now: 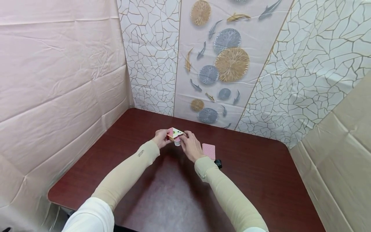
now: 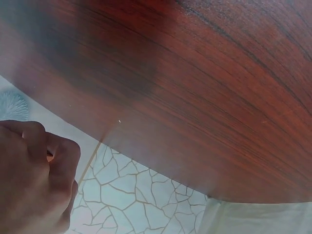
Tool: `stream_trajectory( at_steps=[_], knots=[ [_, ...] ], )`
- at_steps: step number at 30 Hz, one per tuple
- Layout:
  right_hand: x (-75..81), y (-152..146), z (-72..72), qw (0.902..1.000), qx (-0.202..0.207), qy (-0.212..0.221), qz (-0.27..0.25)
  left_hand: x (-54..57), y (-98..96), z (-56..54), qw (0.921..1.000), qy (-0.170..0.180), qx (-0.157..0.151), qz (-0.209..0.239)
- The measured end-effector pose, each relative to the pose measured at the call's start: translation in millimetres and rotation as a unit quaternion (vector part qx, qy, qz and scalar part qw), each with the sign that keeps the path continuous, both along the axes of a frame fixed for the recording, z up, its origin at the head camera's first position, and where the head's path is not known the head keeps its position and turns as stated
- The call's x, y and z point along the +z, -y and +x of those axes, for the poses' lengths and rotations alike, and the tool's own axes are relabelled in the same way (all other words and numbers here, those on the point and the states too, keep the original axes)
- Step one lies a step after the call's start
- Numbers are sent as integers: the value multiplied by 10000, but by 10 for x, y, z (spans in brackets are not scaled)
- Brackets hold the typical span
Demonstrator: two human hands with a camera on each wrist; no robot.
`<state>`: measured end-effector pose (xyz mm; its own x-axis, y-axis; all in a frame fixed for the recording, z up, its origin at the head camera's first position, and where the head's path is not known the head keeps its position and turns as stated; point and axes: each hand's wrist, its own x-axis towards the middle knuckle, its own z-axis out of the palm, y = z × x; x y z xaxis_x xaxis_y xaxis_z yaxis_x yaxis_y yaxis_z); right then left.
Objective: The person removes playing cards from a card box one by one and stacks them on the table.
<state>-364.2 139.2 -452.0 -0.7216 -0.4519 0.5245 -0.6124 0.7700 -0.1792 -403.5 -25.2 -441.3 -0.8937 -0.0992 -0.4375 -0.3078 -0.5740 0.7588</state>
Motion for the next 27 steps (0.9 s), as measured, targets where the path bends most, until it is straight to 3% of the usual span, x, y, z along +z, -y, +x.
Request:
stream_trajectory(
  at_steps=[5,12,22,27],
  knots=[
    [13,-7,19,9997,66,113,-222,-14,0,8,9998,7,158,-99],
    [17,-24,68,9978,-311,579,-103,-47,-43,46,10000,61,38,-59],
    [33,-145,40,9956,-441,396,732,-5,-33,67,9995,-54,218,-215],
    [30,-279,20,9961,-249,248,810,6,-50,37,9995,-84,280,-130]
  ],
)
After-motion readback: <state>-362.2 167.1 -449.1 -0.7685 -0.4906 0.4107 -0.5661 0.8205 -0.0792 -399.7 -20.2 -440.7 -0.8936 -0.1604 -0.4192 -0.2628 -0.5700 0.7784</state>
